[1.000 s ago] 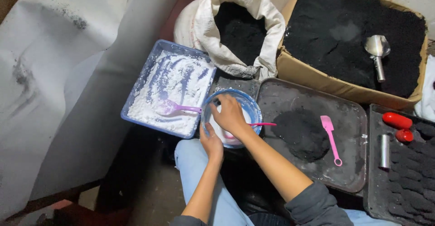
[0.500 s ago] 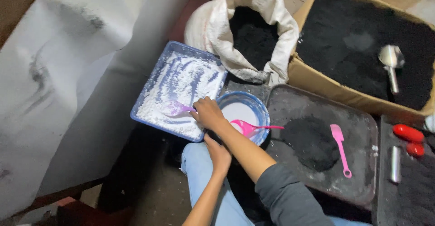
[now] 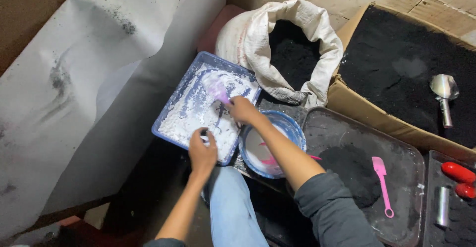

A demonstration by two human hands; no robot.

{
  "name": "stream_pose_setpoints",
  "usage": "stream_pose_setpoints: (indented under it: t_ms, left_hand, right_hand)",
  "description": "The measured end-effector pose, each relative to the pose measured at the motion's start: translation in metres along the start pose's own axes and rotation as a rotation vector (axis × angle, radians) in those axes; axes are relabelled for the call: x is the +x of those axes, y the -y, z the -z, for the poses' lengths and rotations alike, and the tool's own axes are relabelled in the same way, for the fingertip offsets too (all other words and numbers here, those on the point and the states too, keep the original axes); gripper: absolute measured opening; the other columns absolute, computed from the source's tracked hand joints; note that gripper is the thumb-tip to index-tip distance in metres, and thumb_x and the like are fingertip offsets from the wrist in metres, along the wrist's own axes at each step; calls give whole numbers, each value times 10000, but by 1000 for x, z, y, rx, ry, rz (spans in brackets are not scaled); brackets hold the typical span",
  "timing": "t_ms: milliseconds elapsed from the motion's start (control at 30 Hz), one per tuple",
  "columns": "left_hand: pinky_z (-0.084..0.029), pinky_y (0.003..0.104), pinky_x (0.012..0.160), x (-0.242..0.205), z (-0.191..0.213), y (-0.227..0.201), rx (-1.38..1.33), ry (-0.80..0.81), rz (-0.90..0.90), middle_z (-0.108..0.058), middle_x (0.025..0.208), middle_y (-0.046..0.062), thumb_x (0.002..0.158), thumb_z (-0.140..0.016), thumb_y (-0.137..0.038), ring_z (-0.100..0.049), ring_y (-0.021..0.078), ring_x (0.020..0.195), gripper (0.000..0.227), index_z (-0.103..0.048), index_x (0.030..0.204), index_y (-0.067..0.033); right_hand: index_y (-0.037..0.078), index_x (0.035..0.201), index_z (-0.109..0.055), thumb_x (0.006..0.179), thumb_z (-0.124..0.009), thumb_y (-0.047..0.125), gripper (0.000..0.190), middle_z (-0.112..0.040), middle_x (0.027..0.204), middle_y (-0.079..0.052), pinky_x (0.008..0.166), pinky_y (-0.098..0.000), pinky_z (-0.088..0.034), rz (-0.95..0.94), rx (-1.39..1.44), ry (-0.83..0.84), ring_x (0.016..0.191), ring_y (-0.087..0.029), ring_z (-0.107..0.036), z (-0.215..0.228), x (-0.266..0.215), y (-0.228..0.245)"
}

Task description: Mixing white powder into a liquid solution using a scoop and spatula to prepare a binder.

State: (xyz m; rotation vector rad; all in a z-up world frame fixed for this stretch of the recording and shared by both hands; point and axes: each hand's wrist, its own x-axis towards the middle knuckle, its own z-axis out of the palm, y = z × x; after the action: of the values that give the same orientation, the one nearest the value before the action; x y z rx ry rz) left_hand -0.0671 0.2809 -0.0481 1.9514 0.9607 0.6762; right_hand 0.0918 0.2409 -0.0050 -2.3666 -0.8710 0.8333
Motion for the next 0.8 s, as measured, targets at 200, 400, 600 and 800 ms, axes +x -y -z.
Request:
stream_pose_setpoints:
  t_ms: [200,400,600,800]
  left_hand:
    - [-359,383,762,28,10,37,200,-212,-162,-525,866,54,856,-480,-166,-503,266,854,129,-543,948,-102]
    - [-304,388,839,45,9,55,232,-302,-168,-485,906,35,869,-463,-192,-468,261,928,129,-510,970,-126]
    - [-271,372,880,48,4,58,218,-336,-156,-451,905,28,912,-406,-188,-445,240,947,121,-482,976,-120]
    - [-300,381,861,46,6,51,182,-373,-141,-473,902,60,956,-324,-237,-469,259,916,214,-478,983,-92]
  right_hand:
    - [5,987,-617,866,-475,180,255,-660,714,-109,654,-317,-507,-58,319,-144,648,-179,-664,4,48,-54]
    - [-44,1054,-596,829,-498,131,302,-638,885,-221,770,-456,-474,-73,-50,-115,877,-339,-623,30,54,-49]
    - [32,849,-681,748,-552,110,182,-657,765,-157,814,-457,-365,72,-761,-233,822,-327,-635,55,72,-34]
    - [60,747,-681,720,-553,171,172,-655,717,-141,730,-357,-303,212,-974,-334,720,-274,-621,52,106,-28]
